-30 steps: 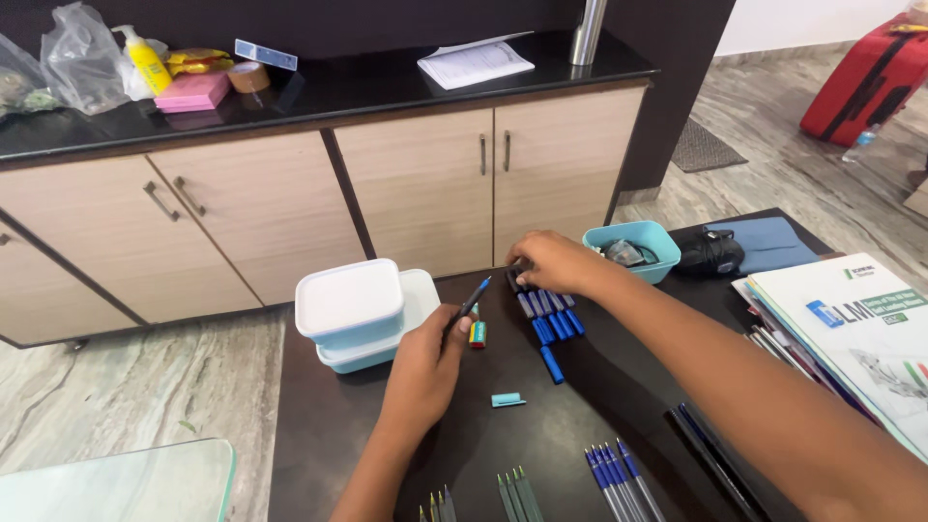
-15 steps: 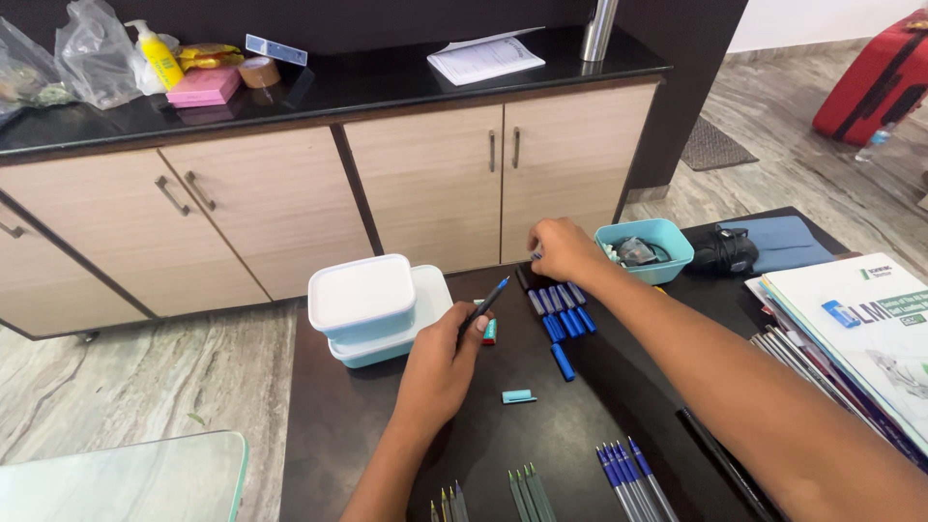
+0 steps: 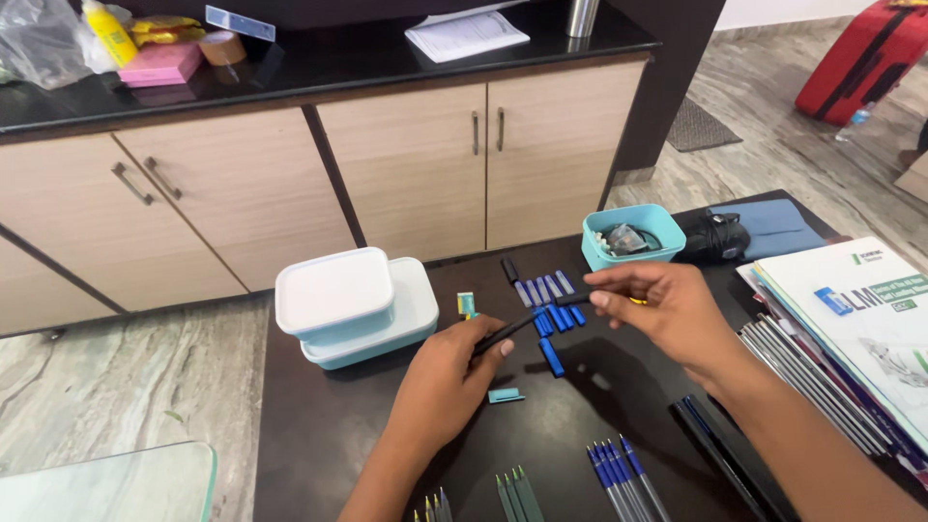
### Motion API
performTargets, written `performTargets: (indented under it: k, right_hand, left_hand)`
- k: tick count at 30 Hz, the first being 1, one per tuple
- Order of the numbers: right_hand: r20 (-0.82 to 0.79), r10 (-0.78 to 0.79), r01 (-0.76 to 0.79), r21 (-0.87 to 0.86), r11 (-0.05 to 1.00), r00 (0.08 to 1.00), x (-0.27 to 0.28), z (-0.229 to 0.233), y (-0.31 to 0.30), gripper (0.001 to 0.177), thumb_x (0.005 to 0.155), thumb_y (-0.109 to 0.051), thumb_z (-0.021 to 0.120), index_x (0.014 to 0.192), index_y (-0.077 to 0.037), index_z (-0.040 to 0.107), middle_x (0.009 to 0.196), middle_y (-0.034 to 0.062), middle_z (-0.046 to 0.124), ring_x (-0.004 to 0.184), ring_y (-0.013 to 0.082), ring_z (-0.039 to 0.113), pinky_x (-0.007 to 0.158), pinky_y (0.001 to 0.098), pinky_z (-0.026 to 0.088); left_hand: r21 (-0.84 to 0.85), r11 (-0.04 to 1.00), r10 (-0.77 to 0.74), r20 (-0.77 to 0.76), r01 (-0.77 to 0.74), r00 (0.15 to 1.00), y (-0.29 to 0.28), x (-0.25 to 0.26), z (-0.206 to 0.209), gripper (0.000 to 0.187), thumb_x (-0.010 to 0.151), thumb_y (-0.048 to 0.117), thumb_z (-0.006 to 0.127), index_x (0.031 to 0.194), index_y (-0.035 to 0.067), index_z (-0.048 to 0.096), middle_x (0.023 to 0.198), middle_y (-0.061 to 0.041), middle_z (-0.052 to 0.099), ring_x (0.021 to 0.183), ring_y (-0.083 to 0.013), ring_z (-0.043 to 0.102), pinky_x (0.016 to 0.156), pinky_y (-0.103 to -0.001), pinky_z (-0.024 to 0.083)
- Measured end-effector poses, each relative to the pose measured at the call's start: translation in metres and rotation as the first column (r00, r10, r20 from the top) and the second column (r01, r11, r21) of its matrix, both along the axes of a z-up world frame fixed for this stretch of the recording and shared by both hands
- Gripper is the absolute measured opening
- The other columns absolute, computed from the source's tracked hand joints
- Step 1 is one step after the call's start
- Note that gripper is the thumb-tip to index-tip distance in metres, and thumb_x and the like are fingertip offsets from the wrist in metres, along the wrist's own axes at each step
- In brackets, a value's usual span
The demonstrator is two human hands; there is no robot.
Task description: The person assembles multiple pens by inserting ink cartridges into pen barrels and attaching caps. The person handles blue, green, yellow, and purple pens one at a time, placing completed pens in a group on the table.
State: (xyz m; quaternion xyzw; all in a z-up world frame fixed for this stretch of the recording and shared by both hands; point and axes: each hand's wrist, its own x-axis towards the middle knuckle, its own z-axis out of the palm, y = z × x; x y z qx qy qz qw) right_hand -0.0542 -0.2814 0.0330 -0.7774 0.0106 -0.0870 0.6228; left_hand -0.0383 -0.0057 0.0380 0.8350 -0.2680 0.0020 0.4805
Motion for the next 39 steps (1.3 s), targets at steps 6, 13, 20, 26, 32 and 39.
performTargets:
  k: [6, 13, 20, 26, 32, 39]
  right_hand:
    - [-0.036, -0.082, 0.085, 0.081, 0.993, 0.996, -0.013, -0.023, -0.006, 0.022, 0.083, -0.002, 0.078, 0.104, 0.002, 0.079, 0.084, 0.0072, 0.076, 0.071, 0.0115, 0.064, 0.067, 0.0245, 0.052]
    - [-0.064, -0.085, 0.091, 0.106, 0.99, 0.994, -0.017, -0.03, -0.002, 0.022, 0.083, -0.003, 0.078, 0.104, 0.003, 0.08, 0.08, 0.0066, 0.074, 0.069, 0.0112, 0.063, 0.064, 0.024, 0.05]
    - [-0.073, -0.082, 0.087, 0.07, 0.994, 0.994, -0.021, -0.024, -0.003, 0.022, 0.082, -0.002, 0.079, 0.104, 0.001, 0.08, 0.08, 0.0058, 0.075, 0.069, 0.01, 0.063, 0.064, 0.0237, 0.051]
    - [-0.069, 0.006, -0.002, 0.062, 0.998, 0.998, -0.023, -0.03, 0.004, 0.024, 0.082, -0.002, 0.08, 0.105, 0.001, 0.081, 0.083, 0.0072, 0.078, 0.07, 0.0098, 0.064, 0.064, 0.0233, 0.051]
    - [-0.056, 0.135, -0.129, 0.1, 0.987, 0.989, -0.023, -0.031, 0.007, 0.029, 0.078, 0.005, 0.078, 0.107, 0.002, 0.079, 0.098, 0.0082, 0.078, 0.087, 0.0111, 0.073, 0.08, 0.0248, 0.061]
    - [-0.058, 0.152, -0.151, 0.014, 0.988, 0.987, -0.024, -0.032, 0.006, 0.029, 0.077, 0.007, 0.079, 0.105, 0.001, 0.081, 0.095, 0.008, 0.077, 0.085, 0.0123, 0.072, 0.075, 0.0247, 0.059]
  left_hand:
    - [0.072, 0.996, -0.048, -0.012, 0.049, 0.999, -0.004, -0.003, 0.003, 0.023, 0.091, 0.022, 0.068, 0.104, 0.004, 0.07, 0.089, -0.015, 0.072, 0.078, -0.0342, 0.068, 0.07, -0.043, 0.051]
    - [0.102, 0.994, -0.05, 0.033, 0.046, 0.998, -0.007, -0.004, -0.001, 0.025, 0.091, 0.024, 0.068, 0.106, 0.004, 0.071, 0.094, -0.014, 0.073, 0.089, -0.0359, 0.069, 0.074, -0.045, 0.052]
    - [0.141, 0.989, -0.049, 0.044, 0.043, 0.998, -0.011, -0.004, -0.006, 0.025, 0.092, 0.025, 0.067, 0.106, 0.006, 0.072, 0.096, -0.012, 0.073, 0.087, -0.035, 0.069, 0.073, -0.044, 0.052]
    - [0.186, 0.979, -0.092, 0.038, 0.083, 0.995, -0.015, -0.007, -0.005, 0.024, 0.093, 0.027, 0.065, 0.106, 0.008, 0.073, 0.086, -0.01, 0.068, 0.08, -0.0334, 0.068, 0.068, -0.045, 0.051]
    - [0.264, 0.96, -0.115, 0.06, 0.095, 0.992, -0.014, -0.008, -0.004, 0.025, 0.096, 0.031, 0.062, 0.098, 0.007, 0.072, 0.085, -0.01, 0.067, 0.079, -0.0346, 0.067, 0.068, -0.047, 0.05]
    - [0.248, 0.96, -0.157, 0.108, 0.126, 0.982, -0.013, -0.008, -0.007, 0.025, 0.097, 0.028, 0.061, 0.098, 0.005, 0.07, 0.088, -0.012, 0.068, 0.081, -0.0371, 0.067, 0.068, -0.048, 0.05]
